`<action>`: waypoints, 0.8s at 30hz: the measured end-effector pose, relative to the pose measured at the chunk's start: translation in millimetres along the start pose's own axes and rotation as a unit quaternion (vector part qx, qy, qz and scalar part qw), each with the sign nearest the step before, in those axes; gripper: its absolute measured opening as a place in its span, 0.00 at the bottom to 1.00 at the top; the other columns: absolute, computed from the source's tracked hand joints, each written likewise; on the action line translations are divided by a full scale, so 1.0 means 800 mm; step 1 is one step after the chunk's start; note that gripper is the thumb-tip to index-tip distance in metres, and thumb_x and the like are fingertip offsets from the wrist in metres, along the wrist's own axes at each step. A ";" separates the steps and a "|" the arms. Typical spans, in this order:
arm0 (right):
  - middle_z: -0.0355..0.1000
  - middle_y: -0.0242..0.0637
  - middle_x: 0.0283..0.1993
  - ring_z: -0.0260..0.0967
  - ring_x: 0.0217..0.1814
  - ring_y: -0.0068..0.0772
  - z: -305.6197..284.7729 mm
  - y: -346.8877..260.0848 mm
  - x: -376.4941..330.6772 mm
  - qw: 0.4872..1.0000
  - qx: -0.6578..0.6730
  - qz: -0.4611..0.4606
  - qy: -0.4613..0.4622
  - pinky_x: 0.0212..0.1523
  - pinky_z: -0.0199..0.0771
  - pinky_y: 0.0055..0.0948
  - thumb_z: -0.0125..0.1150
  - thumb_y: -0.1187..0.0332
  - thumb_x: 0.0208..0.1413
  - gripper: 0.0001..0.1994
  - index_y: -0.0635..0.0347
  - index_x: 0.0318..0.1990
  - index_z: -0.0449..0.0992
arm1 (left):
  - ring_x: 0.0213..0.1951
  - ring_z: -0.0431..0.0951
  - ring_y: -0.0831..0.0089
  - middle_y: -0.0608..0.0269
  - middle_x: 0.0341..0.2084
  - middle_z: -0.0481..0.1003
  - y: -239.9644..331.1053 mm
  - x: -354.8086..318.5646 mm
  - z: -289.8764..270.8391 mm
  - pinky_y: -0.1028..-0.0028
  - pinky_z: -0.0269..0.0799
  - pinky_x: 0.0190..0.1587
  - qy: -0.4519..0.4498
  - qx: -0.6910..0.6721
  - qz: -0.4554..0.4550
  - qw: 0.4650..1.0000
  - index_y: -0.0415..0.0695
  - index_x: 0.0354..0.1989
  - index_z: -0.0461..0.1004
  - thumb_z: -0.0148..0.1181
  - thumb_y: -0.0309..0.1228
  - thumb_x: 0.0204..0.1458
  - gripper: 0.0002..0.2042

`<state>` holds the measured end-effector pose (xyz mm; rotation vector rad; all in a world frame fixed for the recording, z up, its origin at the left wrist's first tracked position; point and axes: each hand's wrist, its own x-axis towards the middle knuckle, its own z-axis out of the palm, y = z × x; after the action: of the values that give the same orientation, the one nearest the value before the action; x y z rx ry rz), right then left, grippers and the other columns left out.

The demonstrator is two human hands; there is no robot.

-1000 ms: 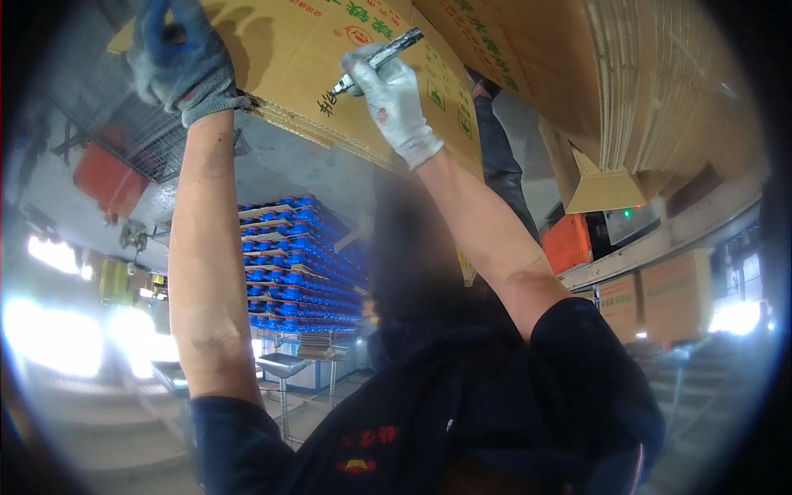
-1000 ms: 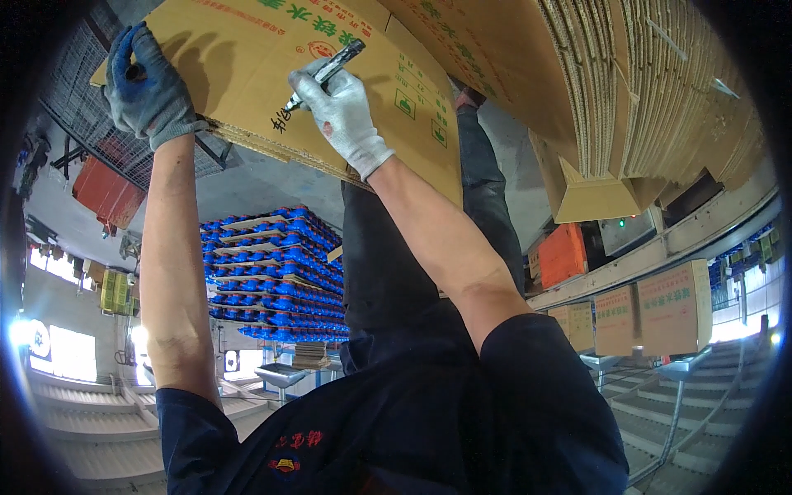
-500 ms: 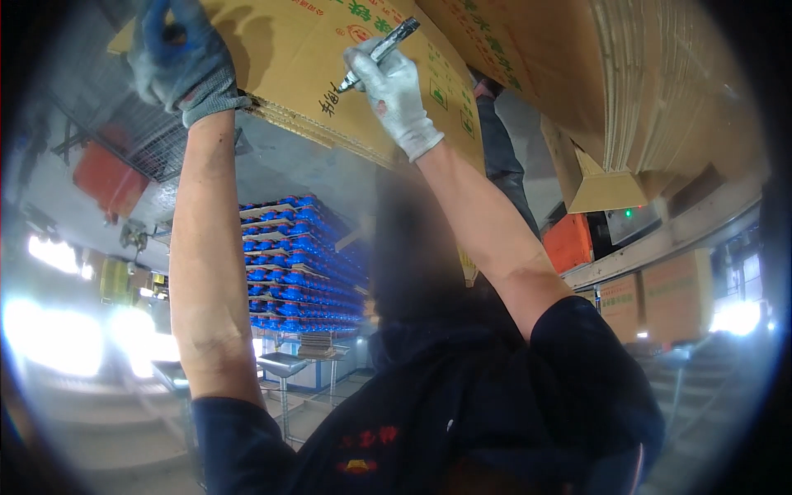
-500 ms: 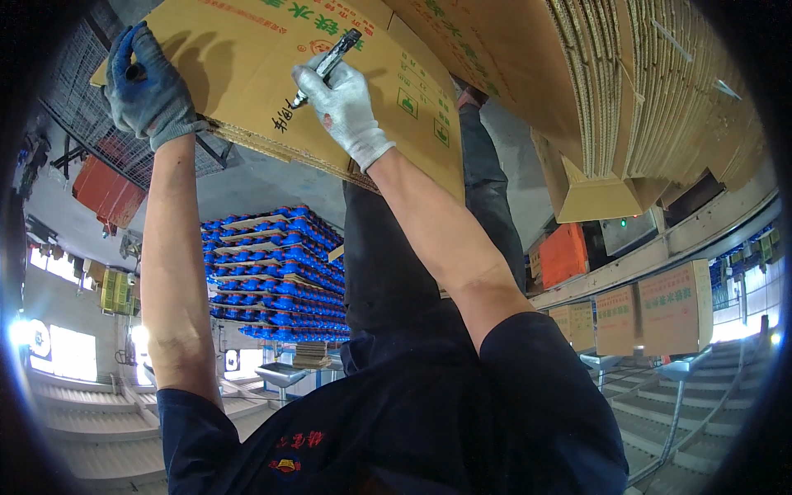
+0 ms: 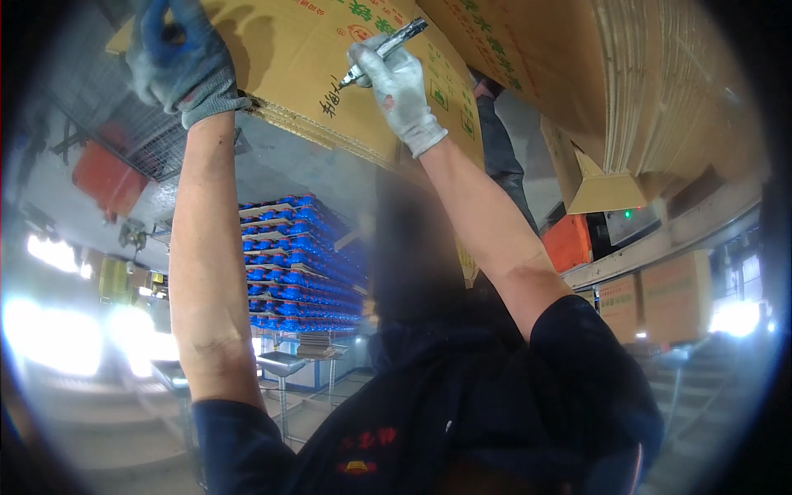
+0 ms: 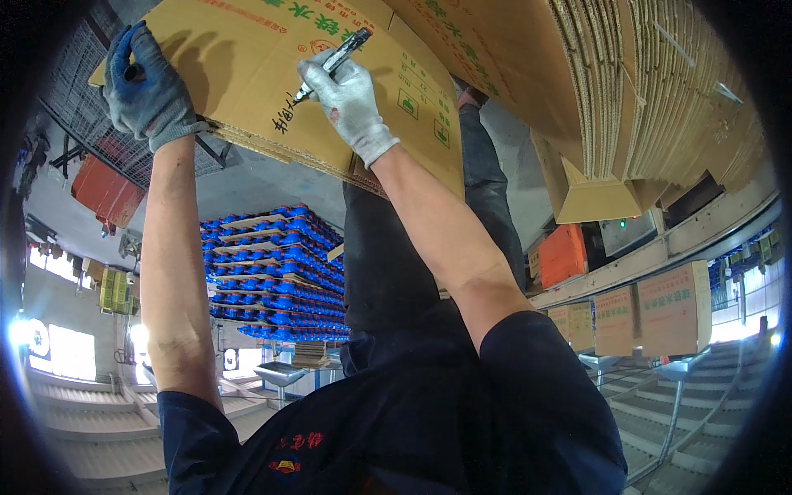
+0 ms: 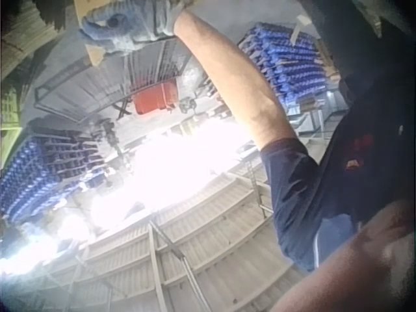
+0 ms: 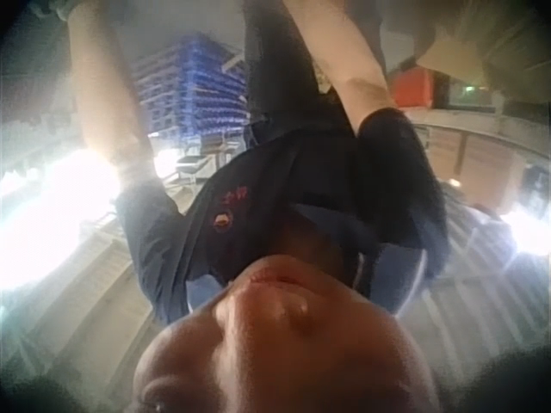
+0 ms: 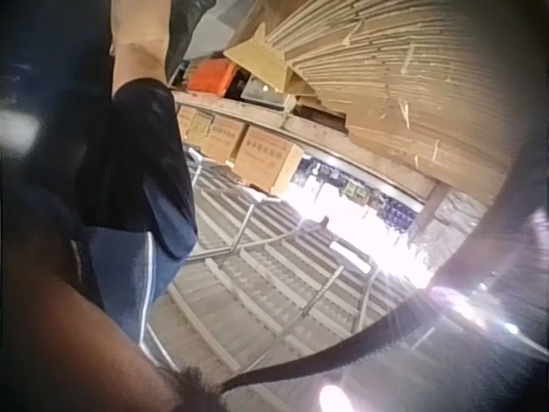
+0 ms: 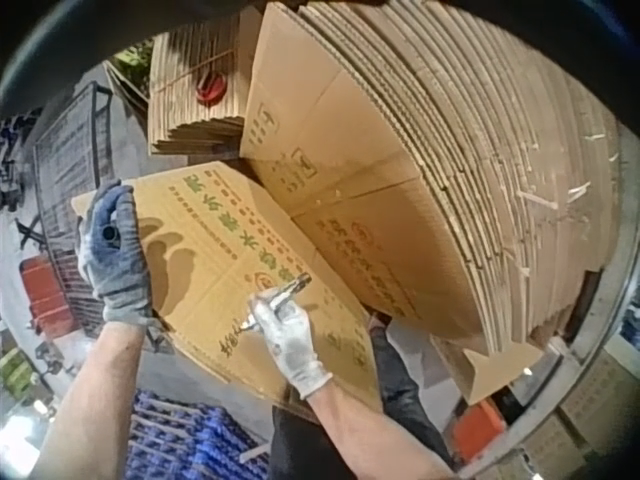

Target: The person writes labels on a stack of flat cardboard boxes using a marker and moves some boxes to another stack.

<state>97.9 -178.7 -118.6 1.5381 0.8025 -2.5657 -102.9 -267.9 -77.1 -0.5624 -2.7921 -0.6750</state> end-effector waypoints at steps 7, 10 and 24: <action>0.66 0.26 0.25 0.57 0.25 0.14 0.004 0.000 -0.002 1.000 -0.003 0.003 0.014 0.27 0.61 0.19 0.62 0.72 0.56 0.05 0.60 0.30 0.72 | 0.33 0.79 0.72 0.63 0.37 0.80 -0.004 0.001 -0.002 0.74 0.74 0.37 -0.007 -0.041 -0.002 0.999 0.47 0.38 0.81 0.60 0.41 0.55 0.11; 0.67 0.26 0.26 0.61 0.26 0.15 0.000 0.005 0.000 0.998 0.060 0.002 0.035 0.30 0.64 0.19 0.63 0.71 0.55 0.06 0.60 0.31 0.73 | 0.33 0.79 0.72 0.63 0.37 0.80 -0.001 0.002 -0.003 0.74 0.74 0.38 -0.009 -0.021 0.011 1.000 0.47 0.38 0.81 0.60 0.40 0.55 0.12; 0.68 0.29 0.24 0.62 0.24 0.16 -0.030 0.000 -0.021 0.998 -0.048 0.044 -0.012 0.24 0.62 0.17 0.62 0.70 0.54 0.06 0.61 0.29 0.73 | 0.34 0.79 0.70 0.63 0.38 0.80 0.000 -0.002 -0.001 0.73 0.74 0.39 -0.014 -0.003 -0.006 1.000 0.47 0.38 0.81 0.60 0.41 0.54 0.12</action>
<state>126.2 -171.4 -113.5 1.4795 0.8217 -2.4411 -101.6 -268.5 -76.9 -0.5617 -2.8231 -0.6830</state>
